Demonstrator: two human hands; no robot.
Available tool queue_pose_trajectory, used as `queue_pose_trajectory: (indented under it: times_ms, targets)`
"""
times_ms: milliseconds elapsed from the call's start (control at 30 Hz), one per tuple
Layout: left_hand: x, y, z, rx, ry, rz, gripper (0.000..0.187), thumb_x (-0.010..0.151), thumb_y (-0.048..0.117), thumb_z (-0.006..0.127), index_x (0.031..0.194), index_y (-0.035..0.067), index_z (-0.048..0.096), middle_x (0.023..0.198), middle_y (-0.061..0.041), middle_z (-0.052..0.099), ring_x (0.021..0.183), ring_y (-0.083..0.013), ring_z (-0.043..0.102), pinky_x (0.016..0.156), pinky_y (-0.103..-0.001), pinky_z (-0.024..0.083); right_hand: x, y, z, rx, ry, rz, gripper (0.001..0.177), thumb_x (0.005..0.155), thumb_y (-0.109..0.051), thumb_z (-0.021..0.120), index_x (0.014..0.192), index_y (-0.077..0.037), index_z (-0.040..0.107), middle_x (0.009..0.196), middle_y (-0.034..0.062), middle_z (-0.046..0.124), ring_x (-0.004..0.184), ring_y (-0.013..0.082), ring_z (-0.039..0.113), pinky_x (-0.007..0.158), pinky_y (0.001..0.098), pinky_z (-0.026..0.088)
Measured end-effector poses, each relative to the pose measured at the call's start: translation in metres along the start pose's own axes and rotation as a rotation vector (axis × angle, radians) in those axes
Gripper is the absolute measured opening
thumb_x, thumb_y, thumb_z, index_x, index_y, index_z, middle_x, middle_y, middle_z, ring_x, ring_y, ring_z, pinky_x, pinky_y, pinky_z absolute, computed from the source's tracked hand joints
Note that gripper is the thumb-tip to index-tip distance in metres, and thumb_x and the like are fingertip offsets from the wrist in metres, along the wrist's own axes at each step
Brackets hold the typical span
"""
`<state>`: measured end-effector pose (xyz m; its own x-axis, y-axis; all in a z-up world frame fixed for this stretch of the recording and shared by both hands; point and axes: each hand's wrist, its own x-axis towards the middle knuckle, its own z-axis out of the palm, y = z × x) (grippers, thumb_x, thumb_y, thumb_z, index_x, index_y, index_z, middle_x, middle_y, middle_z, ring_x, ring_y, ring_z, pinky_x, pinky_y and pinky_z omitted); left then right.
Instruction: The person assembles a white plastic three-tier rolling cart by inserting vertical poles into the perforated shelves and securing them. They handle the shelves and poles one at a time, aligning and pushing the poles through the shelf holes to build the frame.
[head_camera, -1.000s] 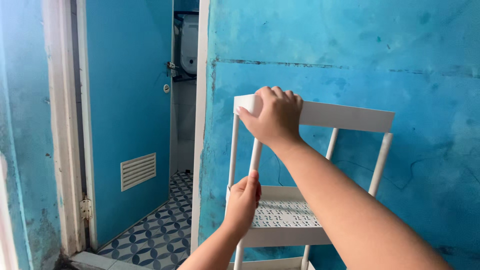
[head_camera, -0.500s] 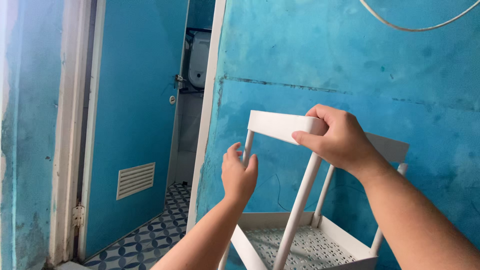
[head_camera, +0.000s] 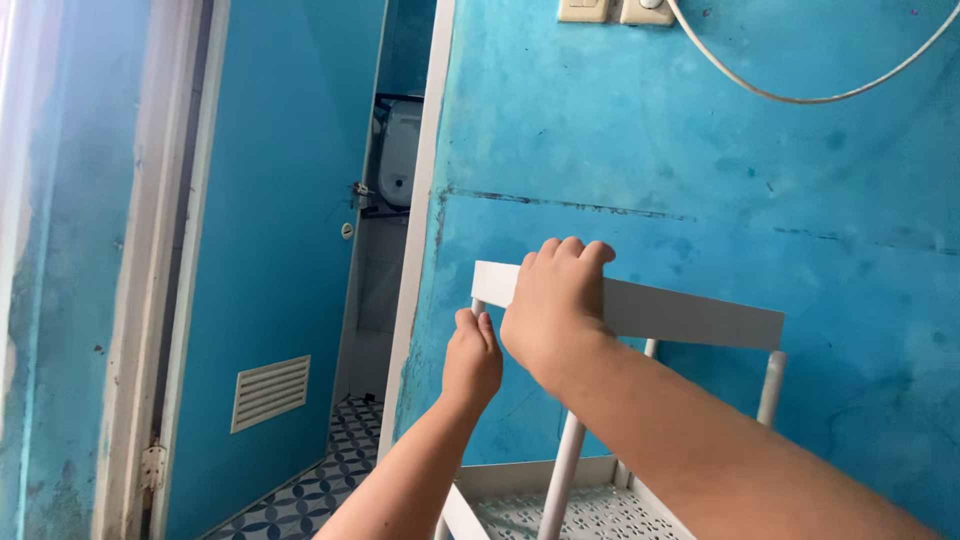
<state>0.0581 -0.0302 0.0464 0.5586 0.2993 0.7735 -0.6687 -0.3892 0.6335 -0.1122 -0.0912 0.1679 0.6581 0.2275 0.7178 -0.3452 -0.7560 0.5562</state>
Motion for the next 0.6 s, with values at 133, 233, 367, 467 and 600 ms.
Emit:
queue_pose_trajectory:
  times_ms: [133, 233, 367, 467, 600]
  targets:
    - [0.002, -0.004, -0.001, -0.105, -0.015, 0.035, 0.034, 0.101, 0.032, 0.048, 0.102, -0.002, 0.049, 0.086, -0.024, 0.068, 0.08, -0.0448, 0.068, 0.07, -0.052, 0.053, 0.02, -0.03, 0.001, -0.002, -0.107, -0.006, 0.062, 0.082, -0.047, 0.063, 0.122, -0.001, 0.059, 0.119, 0.0184, 0.06, 0.112, 0.035, 0.059, 0.098, 0.054, 0.041]
    - [-0.004, 0.007, -0.005, -0.037, 0.043, 0.094, 0.038, 0.092, 0.033, 0.064, 0.099, -0.002, 0.052, 0.086, -0.024, 0.068, 0.081, -0.0445, 0.068, 0.069, -0.05, 0.054, 0.042, -0.033, 0.002, 0.167, -0.185, -0.009, 0.045, 0.083, -0.037, 0.065, 0.114, -0.005, 0.066, 0.112, 0.0156, 0.066, 0.103, 0.0318, 0.065, 0.087, 0.0481, 0.049]
    - [-0.011, 0.032, -0.005, 0.059, 0.105, -0.211, 0.039, 0.087, 0.041, 0.068, 0.092, 0.003, 0.058, 0.084, -0.017, 0.071, 0.079, -0.0371, 0.07, 0.069, -0.048, 0.054, 0.075, -0.03, -0.003, 0.394, -0.29, -0.039, 0.025, 0.092, -0.026, 0.06, 0.097, -0.013, 0.081, 0.098, 0.0086, 0.079, 0.089, 0.0253, 0.075, 0.071, 0.0413, 0.057]
    - [-0.008, 0.045, -0.009, 0.091, 0.104, -0.289, 0.036, 0.09, 0.041, 0.065, 0.088, 0.005, 0.063, 0.084, -0.014, 0.073, 0.078, -0.0339, 0.071, 0.069, -0.046, 0.054, 0.085, -0.041, -0.004, 0.242, -0.369, -0.055, 0.019, 0.083, -0.019, 0.071, 0.099, -0.014, 0.081, 0.092, 0.0074, 0.076, 0.087, 0.0236, 0.075, 0.071, 0.0392, 0.055]
    - [-0.006, 0.052, -0.013, 0.072, 0.092, -0.348, 0.042, 0.093, 0.046, 0.063, 0.083, 0.006, 0.067, 0.083, -0.014, 0.073, 0.077, -0.0341, 0.07, 0.068, -0.047, 0.054, 0.085, -0.037, 0.004, 0.3, -0.312, -0.002, 0.019, 0.086, -0.03, 0.075, 0.095, -0.015, 0.081, 0.093, 0.0065, 0.078, 0.087, 0.0236, 0.075, 0.073, 0.0365, 0.057]
